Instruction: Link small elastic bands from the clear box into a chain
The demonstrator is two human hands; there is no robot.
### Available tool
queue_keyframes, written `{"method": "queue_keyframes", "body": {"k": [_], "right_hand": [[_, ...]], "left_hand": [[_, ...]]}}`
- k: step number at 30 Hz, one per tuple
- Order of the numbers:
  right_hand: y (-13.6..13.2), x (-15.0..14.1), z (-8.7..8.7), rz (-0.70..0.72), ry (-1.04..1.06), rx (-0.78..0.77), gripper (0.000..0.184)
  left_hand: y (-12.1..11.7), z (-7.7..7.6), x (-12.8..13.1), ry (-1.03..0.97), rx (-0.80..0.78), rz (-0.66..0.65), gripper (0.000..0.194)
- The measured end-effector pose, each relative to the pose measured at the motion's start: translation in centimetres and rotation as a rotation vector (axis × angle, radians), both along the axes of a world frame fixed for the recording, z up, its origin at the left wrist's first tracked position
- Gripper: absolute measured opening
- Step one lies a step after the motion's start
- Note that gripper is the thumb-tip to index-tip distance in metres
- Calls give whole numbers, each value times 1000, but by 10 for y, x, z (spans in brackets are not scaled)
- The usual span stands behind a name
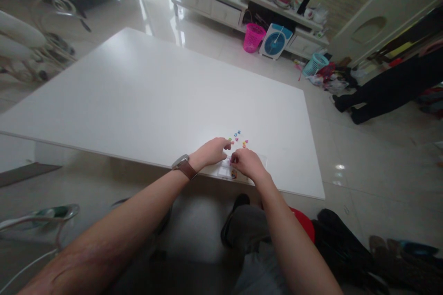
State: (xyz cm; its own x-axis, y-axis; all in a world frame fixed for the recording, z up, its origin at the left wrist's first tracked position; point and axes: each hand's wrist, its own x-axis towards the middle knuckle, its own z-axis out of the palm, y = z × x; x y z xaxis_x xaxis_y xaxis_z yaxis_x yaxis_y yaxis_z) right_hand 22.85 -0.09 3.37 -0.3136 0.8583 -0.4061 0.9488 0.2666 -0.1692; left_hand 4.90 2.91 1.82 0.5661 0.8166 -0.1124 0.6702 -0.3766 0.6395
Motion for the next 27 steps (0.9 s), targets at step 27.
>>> {"method": "queue_keyframes", "body": {"k": [27], "right_hand": [[18, 26, -35, -140, 105, 47, 28]], "left_hand": [[2, -4, -6, 156, 59, -9, 25]]}}
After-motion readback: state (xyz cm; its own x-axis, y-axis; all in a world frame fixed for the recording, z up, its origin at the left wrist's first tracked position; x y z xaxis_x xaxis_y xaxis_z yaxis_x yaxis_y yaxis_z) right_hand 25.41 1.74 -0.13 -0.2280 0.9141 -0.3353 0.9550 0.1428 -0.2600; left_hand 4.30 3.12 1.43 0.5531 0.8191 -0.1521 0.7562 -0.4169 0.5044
